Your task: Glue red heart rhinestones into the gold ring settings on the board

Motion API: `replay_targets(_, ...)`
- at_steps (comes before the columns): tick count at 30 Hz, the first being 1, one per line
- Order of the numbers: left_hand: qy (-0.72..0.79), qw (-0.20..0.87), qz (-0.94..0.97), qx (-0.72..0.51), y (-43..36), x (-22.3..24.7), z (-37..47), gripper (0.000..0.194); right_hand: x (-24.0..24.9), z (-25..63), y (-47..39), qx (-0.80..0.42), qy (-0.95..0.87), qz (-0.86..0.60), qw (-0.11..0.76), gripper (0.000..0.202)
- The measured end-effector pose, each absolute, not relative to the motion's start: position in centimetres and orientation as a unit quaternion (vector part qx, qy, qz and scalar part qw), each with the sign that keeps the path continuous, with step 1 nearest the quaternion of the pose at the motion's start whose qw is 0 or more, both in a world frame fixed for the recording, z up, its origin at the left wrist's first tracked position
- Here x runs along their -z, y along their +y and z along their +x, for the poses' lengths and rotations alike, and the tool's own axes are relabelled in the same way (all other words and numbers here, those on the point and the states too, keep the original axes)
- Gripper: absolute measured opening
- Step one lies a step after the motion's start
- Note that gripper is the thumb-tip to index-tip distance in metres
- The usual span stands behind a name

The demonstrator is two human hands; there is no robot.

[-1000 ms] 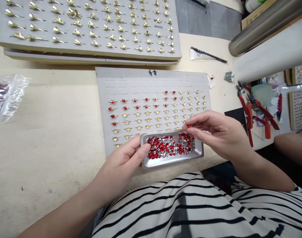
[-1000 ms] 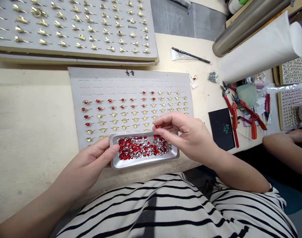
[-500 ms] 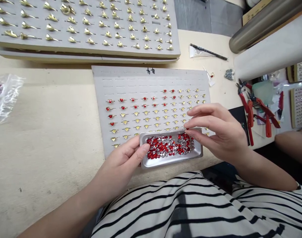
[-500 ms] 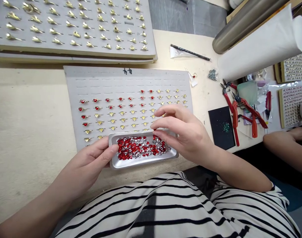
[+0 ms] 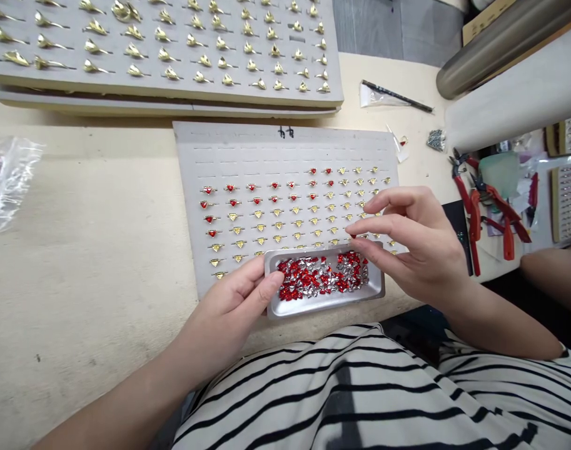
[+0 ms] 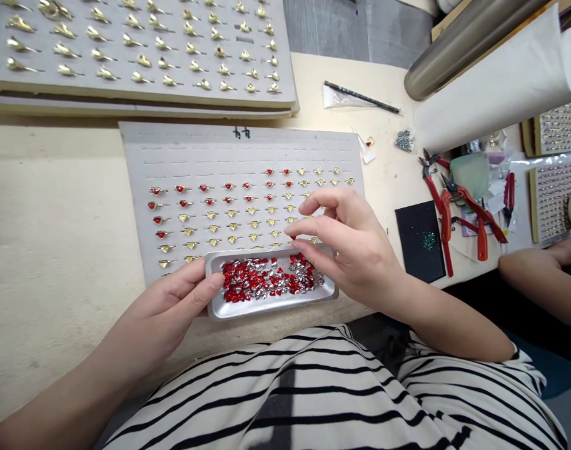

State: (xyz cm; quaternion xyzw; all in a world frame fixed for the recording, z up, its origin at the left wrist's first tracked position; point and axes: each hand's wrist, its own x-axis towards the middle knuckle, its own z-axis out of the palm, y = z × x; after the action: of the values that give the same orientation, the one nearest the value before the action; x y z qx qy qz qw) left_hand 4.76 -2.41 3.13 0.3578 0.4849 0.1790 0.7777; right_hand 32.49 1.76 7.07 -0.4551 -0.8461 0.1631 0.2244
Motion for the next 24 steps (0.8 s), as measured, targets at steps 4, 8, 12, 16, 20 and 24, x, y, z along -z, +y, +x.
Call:
replay_targets(4, 0.491, 0.776, 0.357, -0.171, -2.4, -3.2, 4.9, 0.035, -7.0, 32.5, 1.9, -0.167, -0.843, -0.458, 0.226, 0.025)
replay_targets(8, 0.499, 0.769, 0.363, -0.169, -2.3, -3.3, 5.0, 0.036, -6.3, 33.3, 3.9, -0.154, -0.82, -0.495, 0.241, 0.017)
replay_targets(12, 0.501, 0.77, 0.355, -0.171, -2.3, -3.5, 5.0, 0.039, -4.4, 34.4, 7.1, -0.17, -0.782, -0.544, 0.252, 0.016)
replay_targets(16, 0.503, 0.772, 0.347, -0.174, -2.4, -3.7, 4.9, 0.039, -2.6, 34.6, 9.2, -0.191, -0.768, -0.557, 0.251, 0.016)
replay_targets(20, 0.503, 0.773, 0.346, -0.172, -2.3, -3.8, 4.9, 0.038, -1.9, 34.5, 10.0, -0.205, -0.77, -0.556, 0.238, 0.015)
replay_targets(24, 0.508, 0.774, 0.339, -0.169, -2.2, -3.8, 5.0, 0.04, -1.8, 34.5, 10.2, -0.211, -0.775, -0.553, 0.221, 0.013)
